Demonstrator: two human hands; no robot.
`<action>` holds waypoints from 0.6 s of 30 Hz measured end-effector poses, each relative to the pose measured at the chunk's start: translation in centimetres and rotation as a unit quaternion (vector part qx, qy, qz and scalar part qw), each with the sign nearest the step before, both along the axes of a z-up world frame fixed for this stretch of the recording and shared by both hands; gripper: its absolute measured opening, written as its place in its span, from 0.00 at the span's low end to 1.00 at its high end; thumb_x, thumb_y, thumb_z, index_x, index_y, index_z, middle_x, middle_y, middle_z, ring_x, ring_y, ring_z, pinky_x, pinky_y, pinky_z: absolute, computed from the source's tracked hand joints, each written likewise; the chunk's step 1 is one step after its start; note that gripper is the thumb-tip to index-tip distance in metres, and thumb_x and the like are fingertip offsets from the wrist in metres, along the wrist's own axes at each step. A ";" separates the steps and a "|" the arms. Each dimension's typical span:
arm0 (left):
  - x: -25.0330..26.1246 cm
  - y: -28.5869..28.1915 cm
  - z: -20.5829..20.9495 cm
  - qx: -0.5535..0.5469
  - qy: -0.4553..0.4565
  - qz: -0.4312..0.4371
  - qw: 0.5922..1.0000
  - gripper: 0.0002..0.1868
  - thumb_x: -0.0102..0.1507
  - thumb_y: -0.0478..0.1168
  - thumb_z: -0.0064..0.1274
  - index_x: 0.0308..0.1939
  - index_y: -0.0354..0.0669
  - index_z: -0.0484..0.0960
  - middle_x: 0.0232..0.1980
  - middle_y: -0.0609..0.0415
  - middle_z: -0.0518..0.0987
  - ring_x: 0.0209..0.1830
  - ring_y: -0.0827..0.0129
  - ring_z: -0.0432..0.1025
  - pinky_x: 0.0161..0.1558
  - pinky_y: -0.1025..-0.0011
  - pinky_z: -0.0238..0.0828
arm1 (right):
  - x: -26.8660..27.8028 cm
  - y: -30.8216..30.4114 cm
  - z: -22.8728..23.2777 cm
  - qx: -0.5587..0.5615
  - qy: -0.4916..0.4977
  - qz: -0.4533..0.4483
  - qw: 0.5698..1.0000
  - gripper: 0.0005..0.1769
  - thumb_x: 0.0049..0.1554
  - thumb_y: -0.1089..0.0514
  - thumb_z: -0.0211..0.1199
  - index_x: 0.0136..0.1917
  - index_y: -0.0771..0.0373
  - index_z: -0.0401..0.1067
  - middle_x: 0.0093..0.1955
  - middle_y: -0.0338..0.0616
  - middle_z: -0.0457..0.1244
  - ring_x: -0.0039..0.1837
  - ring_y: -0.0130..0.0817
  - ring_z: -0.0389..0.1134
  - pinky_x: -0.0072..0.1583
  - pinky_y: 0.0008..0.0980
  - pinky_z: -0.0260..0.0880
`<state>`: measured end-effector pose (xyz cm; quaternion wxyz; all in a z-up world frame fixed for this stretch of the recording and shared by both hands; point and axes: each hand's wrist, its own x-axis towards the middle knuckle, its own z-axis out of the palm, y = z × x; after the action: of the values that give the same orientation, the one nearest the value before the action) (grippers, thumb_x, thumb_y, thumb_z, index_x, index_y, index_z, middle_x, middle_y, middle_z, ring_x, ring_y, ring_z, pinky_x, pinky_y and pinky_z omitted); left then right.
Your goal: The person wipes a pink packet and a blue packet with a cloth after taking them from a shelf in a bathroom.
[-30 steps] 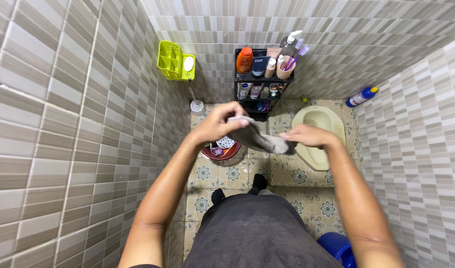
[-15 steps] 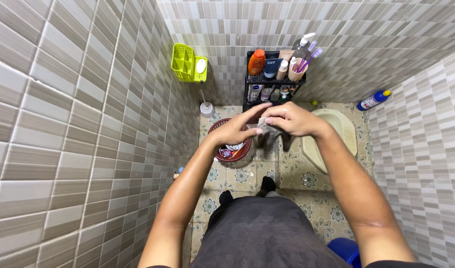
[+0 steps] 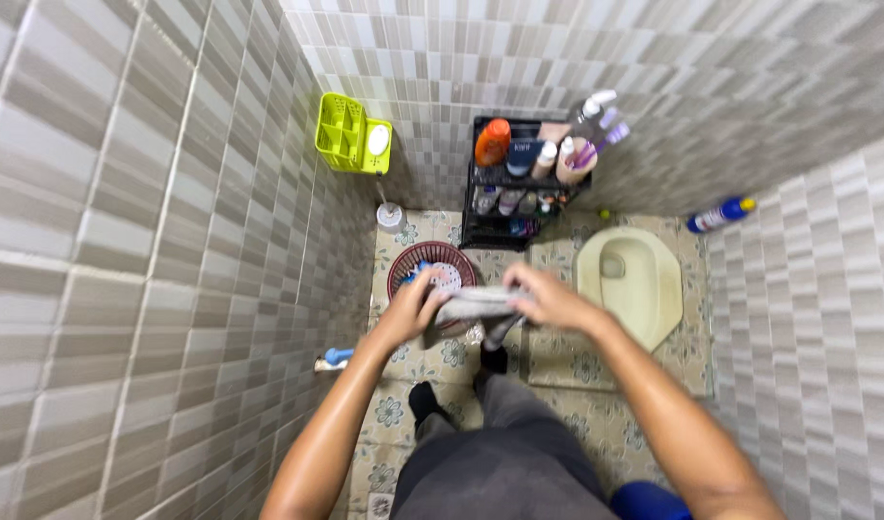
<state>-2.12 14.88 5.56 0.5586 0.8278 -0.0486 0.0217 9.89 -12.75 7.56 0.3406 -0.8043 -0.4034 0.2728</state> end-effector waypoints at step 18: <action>10.4 5.8 -23.7 0.145 -0.003 0.355 0.924 0.06 0.62 0.38 0.63 0.40 0.38 0.85 0.39 0.44 0.73 0.42 0.53 0.72 0.45 0.62 0.70 | 12.4 15.1 -25.2 0.148 -0.009 0.008 0.989 0.18 0.55 0.70 0.56 0.58 0.68 0.76 0.54 0.53 0.66 0.56 0.46 0.72 0.57 0.38 0.73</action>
<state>8.25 20.67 -18.12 0.3876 0.8629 0.2437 0.2140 22.26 2.30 -17.60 0.4505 -0.7440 -0.4486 0.2056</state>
